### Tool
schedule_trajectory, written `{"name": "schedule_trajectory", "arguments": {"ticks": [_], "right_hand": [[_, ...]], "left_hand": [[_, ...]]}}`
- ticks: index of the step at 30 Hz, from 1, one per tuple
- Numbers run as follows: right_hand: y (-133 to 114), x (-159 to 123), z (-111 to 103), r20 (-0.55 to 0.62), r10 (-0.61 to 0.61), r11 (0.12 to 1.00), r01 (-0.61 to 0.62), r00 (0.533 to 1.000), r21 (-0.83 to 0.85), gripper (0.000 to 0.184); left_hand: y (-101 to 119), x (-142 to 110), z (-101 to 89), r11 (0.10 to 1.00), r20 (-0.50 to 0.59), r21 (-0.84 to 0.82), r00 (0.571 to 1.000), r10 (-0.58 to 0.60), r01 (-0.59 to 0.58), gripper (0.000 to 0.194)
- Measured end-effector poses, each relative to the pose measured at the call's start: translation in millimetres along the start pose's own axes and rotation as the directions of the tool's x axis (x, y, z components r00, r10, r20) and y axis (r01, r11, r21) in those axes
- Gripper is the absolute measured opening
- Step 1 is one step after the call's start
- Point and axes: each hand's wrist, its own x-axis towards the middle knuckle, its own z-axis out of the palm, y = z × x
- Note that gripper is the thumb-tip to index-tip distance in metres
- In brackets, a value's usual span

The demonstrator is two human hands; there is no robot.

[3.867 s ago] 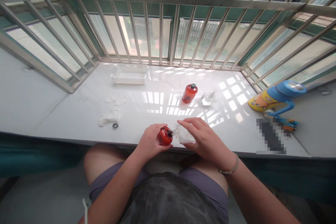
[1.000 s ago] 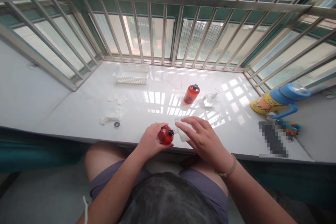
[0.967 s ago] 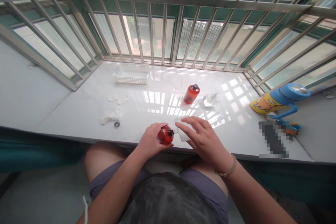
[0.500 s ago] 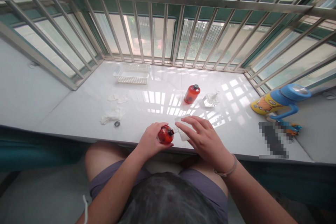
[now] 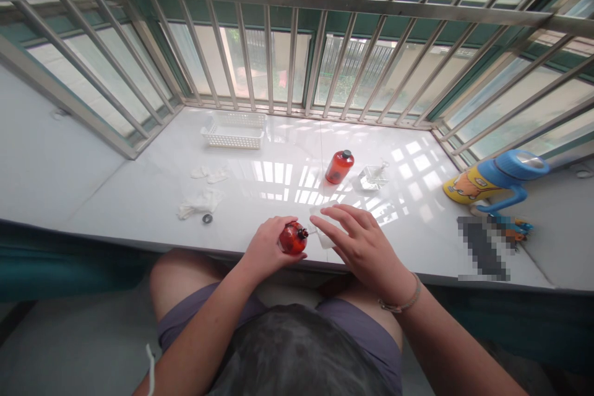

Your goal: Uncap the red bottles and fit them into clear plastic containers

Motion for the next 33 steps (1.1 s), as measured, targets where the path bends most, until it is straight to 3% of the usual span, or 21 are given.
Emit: {"name": "schedule_trajectory", "arguments": {"ticks": [33], "right_hand": [[0.4, 3.1, 0.3, -0.031, -0.068, 0.997, 0.066, 0.997, -0.051, 0.053]], "left_hand": [[-0.3, -0.3, -0.3, 1.000, 0.009, -0.015, 1.000, -0.009, 0.010, 0.079]]}}
